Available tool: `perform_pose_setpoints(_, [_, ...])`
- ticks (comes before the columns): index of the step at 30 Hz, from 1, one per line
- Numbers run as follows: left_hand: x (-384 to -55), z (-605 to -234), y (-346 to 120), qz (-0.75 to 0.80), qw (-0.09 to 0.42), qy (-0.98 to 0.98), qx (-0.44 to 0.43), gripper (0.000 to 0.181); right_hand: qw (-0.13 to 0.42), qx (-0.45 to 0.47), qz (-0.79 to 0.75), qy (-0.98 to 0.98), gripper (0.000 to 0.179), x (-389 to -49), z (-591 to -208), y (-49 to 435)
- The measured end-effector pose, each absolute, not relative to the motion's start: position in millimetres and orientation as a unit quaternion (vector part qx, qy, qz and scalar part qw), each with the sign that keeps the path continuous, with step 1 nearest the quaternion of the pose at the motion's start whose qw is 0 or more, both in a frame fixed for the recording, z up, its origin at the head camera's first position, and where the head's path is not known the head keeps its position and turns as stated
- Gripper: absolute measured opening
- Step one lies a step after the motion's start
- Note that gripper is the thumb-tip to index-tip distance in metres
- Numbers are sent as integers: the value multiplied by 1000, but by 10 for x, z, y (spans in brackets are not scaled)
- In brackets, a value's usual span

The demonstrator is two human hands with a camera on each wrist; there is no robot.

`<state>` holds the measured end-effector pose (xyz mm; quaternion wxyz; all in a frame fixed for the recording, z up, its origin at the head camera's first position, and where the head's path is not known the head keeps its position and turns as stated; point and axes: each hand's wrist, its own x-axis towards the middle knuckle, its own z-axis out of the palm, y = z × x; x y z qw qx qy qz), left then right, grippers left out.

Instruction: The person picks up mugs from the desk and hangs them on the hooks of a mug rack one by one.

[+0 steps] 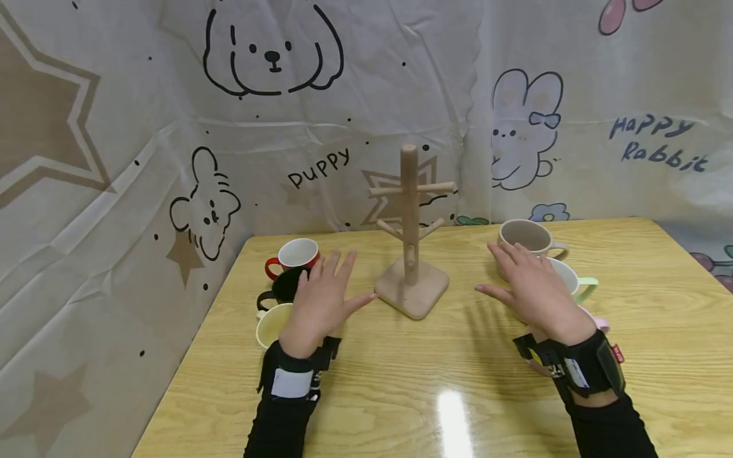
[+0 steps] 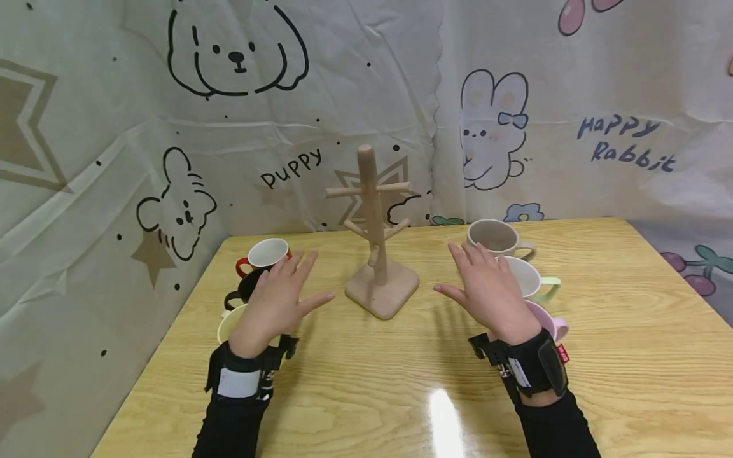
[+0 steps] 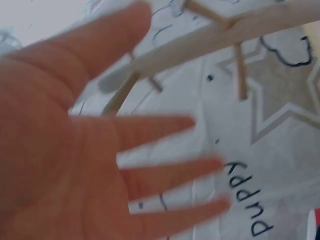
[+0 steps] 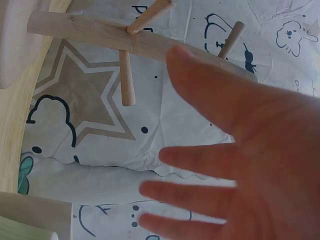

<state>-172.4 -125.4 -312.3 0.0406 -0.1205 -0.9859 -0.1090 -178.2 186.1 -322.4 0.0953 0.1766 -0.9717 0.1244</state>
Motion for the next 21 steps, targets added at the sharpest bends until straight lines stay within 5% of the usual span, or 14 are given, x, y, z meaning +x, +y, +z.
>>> perform_pose_setpoints(5, [-1614, -2979, -1645, -175, 50, -959, -218, 69, 138, 207, 133, -959, 55, -1781, -3215, 1815])
perform_pose_setpoints(10, [-1506, -2920, -2190, -227, 68, -950, -205, 63, 168, 237, 144, -946, 44, -1781, -3228, 1770])
perform_pose_setpoints(21, [-1729, -3415, -3427, -434, -87, -885, -140, 58, 138, 243, 138, -950, 42, -1796, -3258, 1784])
